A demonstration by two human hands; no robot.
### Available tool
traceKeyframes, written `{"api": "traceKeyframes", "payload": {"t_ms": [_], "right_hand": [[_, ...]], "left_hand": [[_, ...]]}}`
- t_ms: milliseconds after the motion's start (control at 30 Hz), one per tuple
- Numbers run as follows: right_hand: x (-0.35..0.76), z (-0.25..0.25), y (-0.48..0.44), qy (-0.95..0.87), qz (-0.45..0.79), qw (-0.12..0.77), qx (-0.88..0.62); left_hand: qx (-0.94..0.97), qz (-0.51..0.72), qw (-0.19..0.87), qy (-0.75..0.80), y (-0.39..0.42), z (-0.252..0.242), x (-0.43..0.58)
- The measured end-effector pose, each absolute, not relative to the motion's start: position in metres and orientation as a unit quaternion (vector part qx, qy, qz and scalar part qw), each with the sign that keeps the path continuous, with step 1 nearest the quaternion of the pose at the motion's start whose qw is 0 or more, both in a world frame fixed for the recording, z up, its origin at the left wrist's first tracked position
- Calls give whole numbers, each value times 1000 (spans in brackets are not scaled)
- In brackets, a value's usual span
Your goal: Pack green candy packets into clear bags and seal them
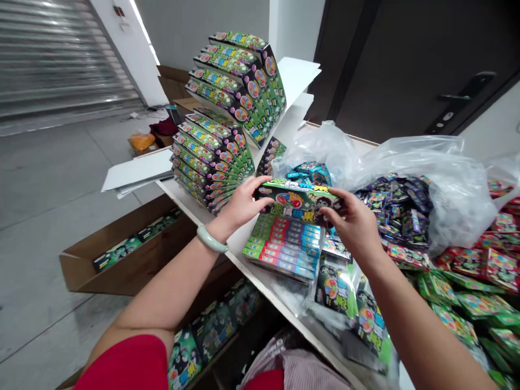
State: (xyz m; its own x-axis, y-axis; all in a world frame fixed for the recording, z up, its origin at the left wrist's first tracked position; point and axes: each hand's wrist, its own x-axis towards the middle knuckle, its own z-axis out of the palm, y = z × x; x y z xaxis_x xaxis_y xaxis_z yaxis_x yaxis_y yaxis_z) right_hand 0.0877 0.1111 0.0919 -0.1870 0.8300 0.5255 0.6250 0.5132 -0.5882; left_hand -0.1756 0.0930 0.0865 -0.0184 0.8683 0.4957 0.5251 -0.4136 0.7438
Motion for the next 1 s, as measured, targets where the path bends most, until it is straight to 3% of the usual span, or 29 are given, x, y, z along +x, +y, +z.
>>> {"api": "traceKeyframes", "payload": {"t_ms": [100,200,367,467,700,1000], "right_hand": [[90,101,119,-770,28,406,-492],[96,107,115,-761,41,413,-498],[112,90,68,-795,239,321,-457],[115,63,32,-834,199,278,-433],[107,-11,2,-864,-35,250,-437],[106,-36,-3,-833,-87,291,-463]], "left_hand": [[679,494,33,542,103,86,-168],[667,501,-8,552,104,92,-166],[718,390,217,535,62,98,-187],[734,335,241,540,20,78,-191],[762,294,15,577,-23,1,-178],[752,281,-106,587,-24,-42,-183]]}}
